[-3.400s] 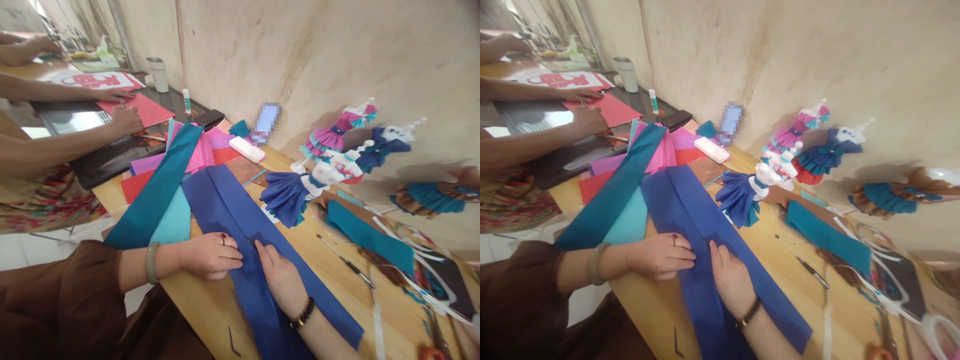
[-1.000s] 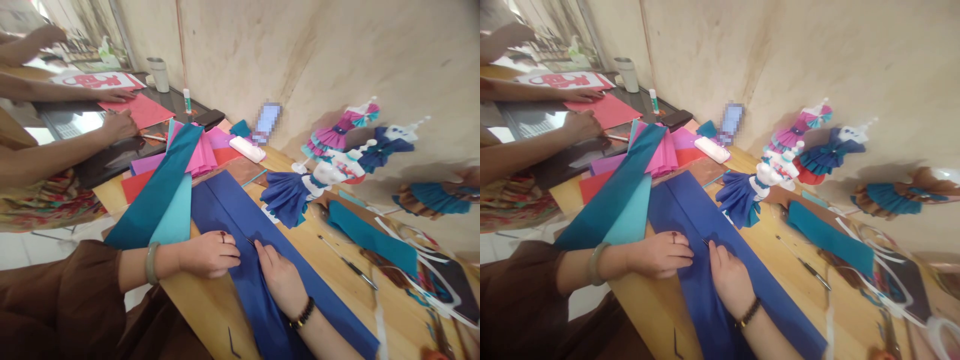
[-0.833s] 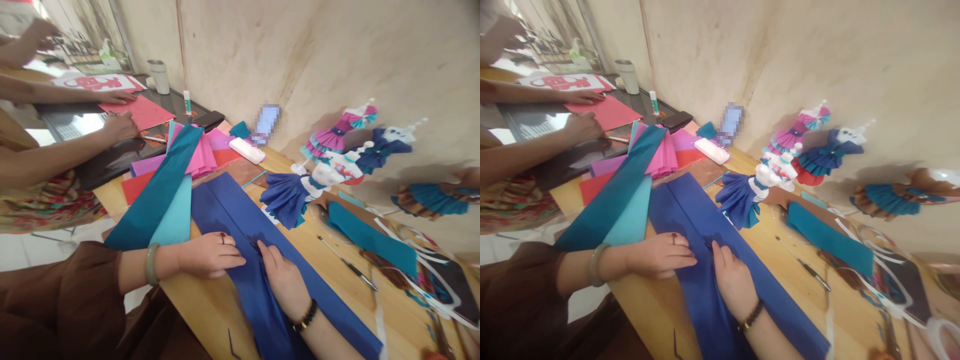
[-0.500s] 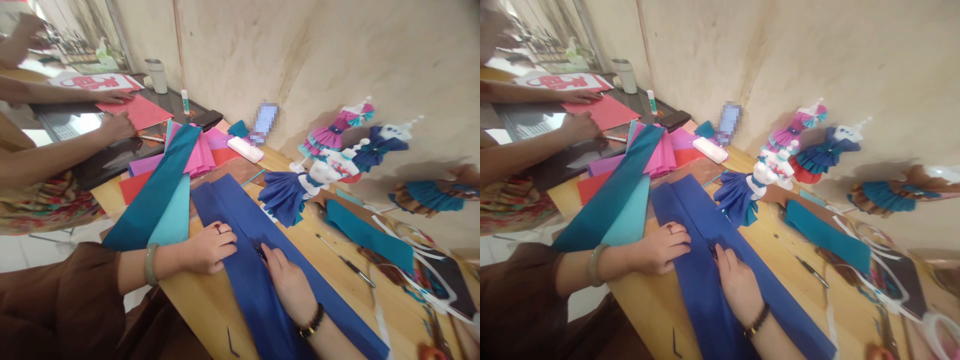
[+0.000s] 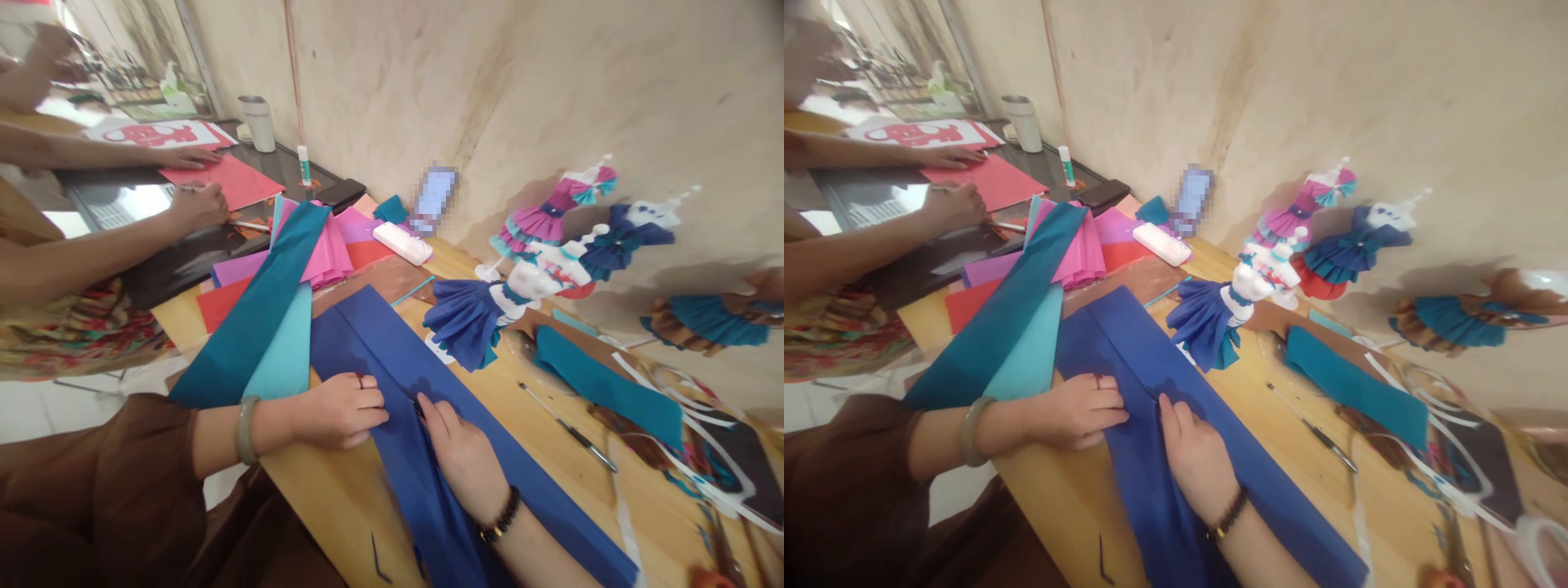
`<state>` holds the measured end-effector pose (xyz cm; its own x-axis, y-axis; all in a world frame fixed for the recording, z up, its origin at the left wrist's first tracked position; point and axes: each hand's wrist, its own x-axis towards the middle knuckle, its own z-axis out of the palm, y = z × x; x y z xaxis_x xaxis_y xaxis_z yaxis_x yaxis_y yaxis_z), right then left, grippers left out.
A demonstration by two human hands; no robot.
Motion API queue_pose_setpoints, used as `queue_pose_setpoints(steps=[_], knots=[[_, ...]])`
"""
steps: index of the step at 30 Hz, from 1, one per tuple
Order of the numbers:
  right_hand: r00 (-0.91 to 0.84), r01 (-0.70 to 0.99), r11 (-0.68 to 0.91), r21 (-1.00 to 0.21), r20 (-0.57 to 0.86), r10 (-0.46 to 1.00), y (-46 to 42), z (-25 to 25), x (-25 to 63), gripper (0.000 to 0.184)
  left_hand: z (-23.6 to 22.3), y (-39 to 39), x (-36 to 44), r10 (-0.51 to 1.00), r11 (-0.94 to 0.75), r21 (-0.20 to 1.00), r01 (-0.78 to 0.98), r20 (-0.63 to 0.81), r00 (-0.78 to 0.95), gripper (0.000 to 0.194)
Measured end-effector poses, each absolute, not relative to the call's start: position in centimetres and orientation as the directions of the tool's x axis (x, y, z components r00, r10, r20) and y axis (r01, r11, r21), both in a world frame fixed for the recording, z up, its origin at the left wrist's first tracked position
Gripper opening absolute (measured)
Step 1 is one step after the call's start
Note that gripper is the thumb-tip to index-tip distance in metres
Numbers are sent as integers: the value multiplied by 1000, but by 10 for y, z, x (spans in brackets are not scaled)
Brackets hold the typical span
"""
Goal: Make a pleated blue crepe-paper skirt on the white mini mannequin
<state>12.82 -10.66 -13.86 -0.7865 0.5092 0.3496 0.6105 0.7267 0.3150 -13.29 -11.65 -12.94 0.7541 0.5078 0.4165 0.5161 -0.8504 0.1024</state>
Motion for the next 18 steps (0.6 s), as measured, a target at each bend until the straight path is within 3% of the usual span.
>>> queue_pose_setpoints(steps=[8, 18], knots=[[-821, 566, 745, 352, 326, 470, -106, -137, 130, 45, -132, -117, -134, 503, -854, 103, 510, 416, 758, 19], [-789, 607, 721, 334, 359, 499, -103, -138, 120, 40, -130, -116, -134, 493, -862, 93, 498, 379, 783, 19]])
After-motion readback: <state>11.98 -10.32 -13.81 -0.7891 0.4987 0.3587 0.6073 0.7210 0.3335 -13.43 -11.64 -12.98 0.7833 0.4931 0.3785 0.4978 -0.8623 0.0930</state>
